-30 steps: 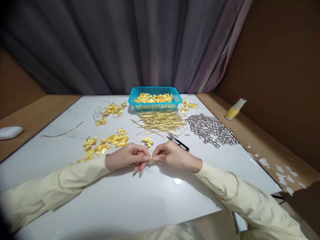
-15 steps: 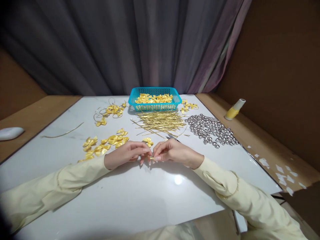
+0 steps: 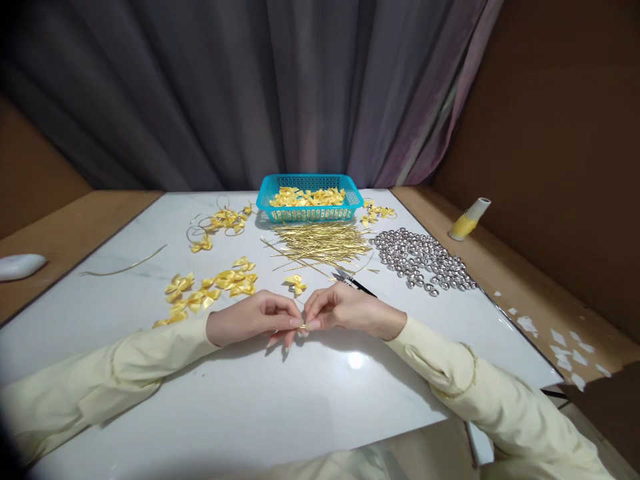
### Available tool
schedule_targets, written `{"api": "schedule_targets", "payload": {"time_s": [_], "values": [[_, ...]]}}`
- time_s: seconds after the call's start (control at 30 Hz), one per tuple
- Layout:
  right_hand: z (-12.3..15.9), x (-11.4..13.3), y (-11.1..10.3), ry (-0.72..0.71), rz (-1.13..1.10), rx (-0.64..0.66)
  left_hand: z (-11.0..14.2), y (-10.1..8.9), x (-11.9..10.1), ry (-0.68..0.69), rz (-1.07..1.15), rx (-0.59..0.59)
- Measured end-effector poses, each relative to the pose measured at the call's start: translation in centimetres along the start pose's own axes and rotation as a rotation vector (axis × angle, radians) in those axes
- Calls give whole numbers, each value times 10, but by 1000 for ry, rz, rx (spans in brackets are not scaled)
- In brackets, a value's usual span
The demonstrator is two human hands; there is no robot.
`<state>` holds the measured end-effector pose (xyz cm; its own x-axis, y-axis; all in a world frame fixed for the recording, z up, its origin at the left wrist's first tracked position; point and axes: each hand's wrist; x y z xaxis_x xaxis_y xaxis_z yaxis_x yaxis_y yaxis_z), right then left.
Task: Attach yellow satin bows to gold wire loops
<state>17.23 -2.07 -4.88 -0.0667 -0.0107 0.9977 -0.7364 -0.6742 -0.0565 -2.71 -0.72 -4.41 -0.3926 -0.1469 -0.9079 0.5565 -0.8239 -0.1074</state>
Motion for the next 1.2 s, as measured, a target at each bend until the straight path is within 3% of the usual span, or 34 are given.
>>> {"api": "schedule_targets", "payload": {"time_s": [0.37,0.53,0.73,0.83,0.93,1.07,1.2], "values": [[-1,-2,1,-14,56,13,-1,-2,3,-41,0,58],[0,-1,1,-121,340,-41,-1,-4,0,-79,105,15],[7,-3,10,-389,829,-275,-5,-10,-1,-147,417,-78],[7,-11,13,-498,1072,-308,-7,-11,1,-173,613,-114],[6,-18,14,-563,1276,-323,-8,-9,2,-230,787,-77],[5,-21,14,-626,1383,-317,-8,-5,2,-295,897,-35],[5,-18,14,-650,1378,-269,-7,-4,3,-262,841,-44]]}}
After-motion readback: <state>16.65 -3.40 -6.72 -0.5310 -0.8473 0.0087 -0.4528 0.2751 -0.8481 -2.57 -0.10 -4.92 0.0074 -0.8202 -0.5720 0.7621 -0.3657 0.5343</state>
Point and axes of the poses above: each hand's wrist, its own z-axis away from the middle knuckle, its own y-axis out of the palm, x = y × z, and after that the axes turned 7 degrees about -y, right-handed
